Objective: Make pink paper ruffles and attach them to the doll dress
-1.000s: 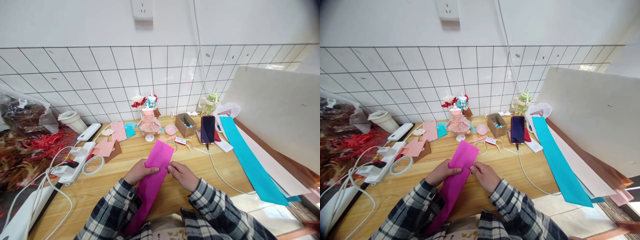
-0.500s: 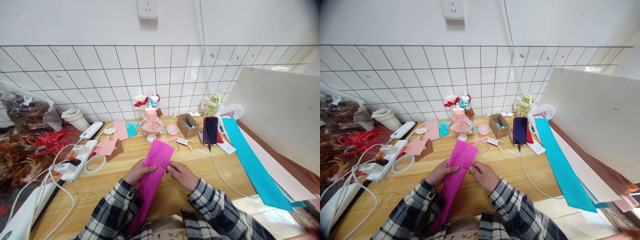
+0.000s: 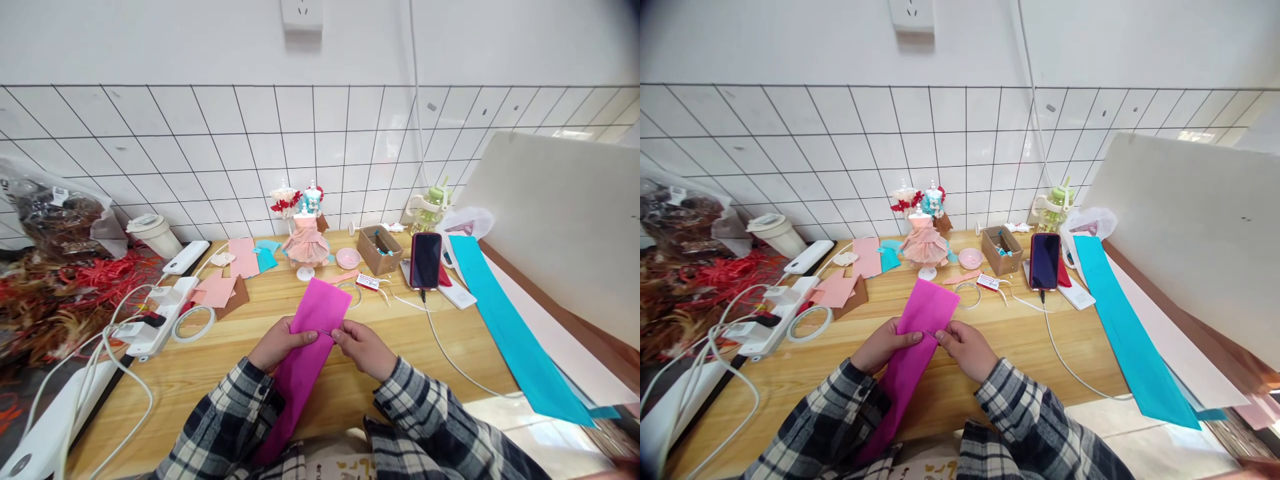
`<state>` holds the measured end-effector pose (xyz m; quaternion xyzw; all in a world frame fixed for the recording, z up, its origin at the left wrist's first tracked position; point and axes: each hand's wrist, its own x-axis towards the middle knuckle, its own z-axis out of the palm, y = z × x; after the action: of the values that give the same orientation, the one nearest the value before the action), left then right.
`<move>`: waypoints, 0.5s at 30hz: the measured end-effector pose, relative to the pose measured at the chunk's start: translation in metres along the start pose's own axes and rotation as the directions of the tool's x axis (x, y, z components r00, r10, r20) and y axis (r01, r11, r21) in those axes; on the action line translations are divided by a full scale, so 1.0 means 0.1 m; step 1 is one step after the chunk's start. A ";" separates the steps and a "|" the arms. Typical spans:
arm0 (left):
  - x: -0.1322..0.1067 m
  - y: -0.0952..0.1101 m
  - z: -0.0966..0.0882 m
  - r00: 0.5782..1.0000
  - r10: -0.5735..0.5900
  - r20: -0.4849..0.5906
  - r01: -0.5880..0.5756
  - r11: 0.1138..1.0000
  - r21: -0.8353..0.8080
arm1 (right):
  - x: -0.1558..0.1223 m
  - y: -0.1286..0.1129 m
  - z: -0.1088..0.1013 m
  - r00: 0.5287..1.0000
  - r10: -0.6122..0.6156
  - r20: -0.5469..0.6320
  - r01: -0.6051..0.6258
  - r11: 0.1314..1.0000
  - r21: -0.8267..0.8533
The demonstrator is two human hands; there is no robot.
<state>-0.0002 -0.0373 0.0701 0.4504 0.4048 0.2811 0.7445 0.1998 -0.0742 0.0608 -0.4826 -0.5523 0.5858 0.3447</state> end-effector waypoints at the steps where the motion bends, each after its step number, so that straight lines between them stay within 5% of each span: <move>1: 0.00 -0.01 0.00 1.000 -0.001 0.002 0.001 1.000 -0.007 | -0.01 0.00 0.01 0.999 0.049 0.009 -0.049 0.997 0.054; 5: 0.01 -0.04 0.00 1.000 -0.003 -0.004 0.003 1.000 -0.031 | -0.04 -0.02 0.04 0.984 0.174 0.027 -0.175 0.966 0.188; 15: 0.02 -0.07 0.02 1.000 -0.030 0.008 0.030 0.999 -0.045 | -0.03 0.15 0.10 0.981 0.184 -0.068 -0.164 0.960 0.226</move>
<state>0.0027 -0.0402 0.0634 0.4286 0.4024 0.2773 0.7599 0.1933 -0.0827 0.0459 -0.5138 -0.4238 0.6493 0.3672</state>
